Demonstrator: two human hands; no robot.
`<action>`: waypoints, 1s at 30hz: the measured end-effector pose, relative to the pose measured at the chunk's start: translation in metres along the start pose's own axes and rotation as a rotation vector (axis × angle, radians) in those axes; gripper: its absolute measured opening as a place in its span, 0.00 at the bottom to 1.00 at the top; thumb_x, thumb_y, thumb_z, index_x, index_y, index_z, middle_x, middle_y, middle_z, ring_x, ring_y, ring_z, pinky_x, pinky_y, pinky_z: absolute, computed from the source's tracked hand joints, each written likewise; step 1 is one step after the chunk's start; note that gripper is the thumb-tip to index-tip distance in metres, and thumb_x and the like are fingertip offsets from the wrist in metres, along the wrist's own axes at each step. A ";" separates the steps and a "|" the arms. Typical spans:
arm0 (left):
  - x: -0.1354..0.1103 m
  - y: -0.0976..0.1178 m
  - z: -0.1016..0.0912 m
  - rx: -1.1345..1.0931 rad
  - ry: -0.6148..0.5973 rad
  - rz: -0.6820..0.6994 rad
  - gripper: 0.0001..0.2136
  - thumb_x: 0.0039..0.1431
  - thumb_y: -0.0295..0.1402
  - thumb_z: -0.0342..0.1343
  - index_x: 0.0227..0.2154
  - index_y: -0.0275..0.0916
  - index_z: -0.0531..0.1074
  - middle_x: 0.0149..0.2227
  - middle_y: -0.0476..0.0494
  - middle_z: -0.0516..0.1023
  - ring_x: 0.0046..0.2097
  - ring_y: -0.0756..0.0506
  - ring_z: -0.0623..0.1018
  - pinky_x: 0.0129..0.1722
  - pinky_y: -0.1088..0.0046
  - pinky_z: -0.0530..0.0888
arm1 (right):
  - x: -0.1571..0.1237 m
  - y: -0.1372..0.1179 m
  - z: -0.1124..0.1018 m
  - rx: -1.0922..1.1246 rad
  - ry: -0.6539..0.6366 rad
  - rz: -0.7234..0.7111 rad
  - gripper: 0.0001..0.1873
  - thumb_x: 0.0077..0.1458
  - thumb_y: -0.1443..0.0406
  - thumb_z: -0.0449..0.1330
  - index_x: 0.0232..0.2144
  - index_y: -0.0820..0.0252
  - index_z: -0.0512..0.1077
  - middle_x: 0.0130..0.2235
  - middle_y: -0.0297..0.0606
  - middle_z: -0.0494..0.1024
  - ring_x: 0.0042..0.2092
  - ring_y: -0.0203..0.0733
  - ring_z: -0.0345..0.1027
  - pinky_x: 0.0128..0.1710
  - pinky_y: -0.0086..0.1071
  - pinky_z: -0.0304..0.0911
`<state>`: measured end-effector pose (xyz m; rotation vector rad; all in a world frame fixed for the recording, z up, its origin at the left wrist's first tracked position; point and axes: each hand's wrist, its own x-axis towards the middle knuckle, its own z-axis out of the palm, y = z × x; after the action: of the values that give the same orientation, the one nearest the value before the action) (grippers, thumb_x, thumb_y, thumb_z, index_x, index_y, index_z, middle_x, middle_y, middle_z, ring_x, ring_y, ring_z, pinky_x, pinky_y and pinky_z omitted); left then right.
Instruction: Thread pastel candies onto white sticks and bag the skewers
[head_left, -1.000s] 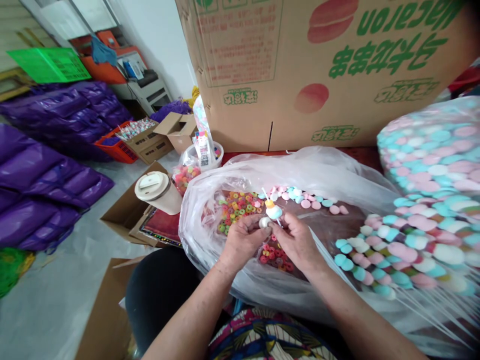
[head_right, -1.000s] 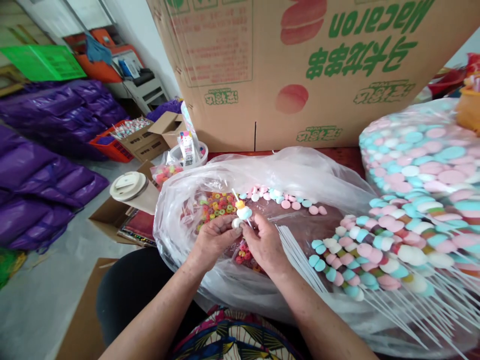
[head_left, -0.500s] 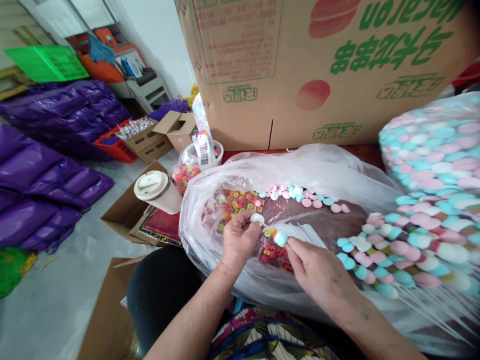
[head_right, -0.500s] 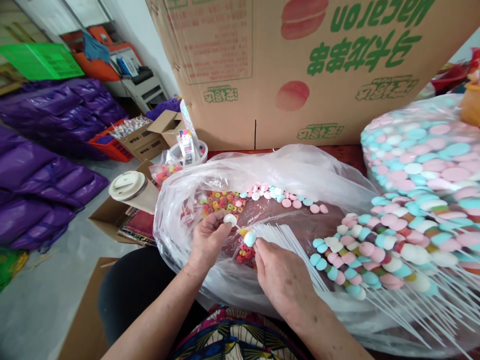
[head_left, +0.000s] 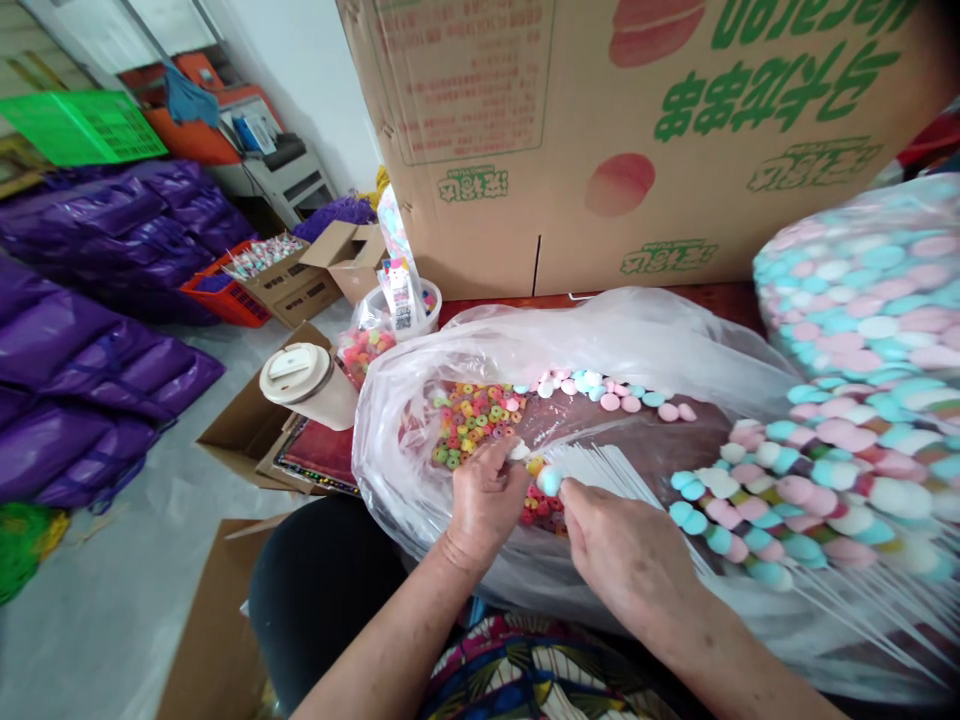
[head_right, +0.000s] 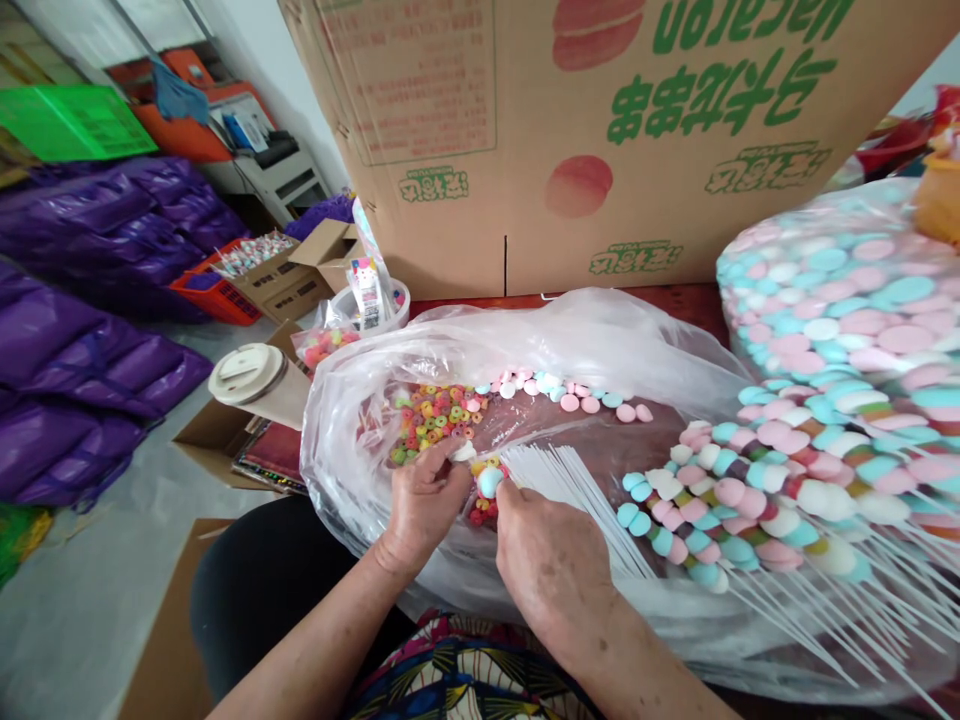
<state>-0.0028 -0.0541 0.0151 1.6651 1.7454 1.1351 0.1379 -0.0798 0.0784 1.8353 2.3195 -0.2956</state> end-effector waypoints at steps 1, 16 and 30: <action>-0.002 -0.001 0.001 -0.020 0.004 -0.043 0.15 0.46 0.26 0.53 0.37 0.40 0.79 0.32 0.47 0.81 0.31 0.49 0.77 0.38 0.74 0.74 | 0.000 -0.001 0.003 0.007 0.016 -0.005 0.11 0.59 0.70 0.49 0.35 0.57 0.72 0.30 0.37 0.80 0.29 0.41 0.74 0.22 0.30 0.42; -0.007 -0.002 -0.010 -0.550 -0.202 -0.316 0.16 0.52 0.36 0.58 0.45 0.41 0.74 0.37 0.44 0.80 0.41 0.45 0.78 0.46 0.66 0.73 | 0.022 0.005 0.053 0.557 0.238 -0.062 0.11 0.56 0.70 0.49 0.26 0.59 0.69 0.24 0.36 0.76 0.25 0.37 0.68 0.26 0.28 0.56; -0.011 0.022 0.010 -1.094 -0.021 -0.716 0.14 0.53 0.42 0.54 0.21 0.39 0.63 0.19 0.52 0.68 0.23 0.52 0.71 0.28 0.75 0.70 | 0.014 -0.022 0.081 0.742 0.224 -0.131 0.13 0.51 0.73 0.47 0.32 0.62 0.72 0.31 0.45 0.79 0.34 0.44 0.73 0.35 0.33 0.64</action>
<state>0.0194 -0.0644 0.0256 0.3515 1.1274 1.2952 0.1137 -0.0924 -0.0028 2.0852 2.7201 -1.1563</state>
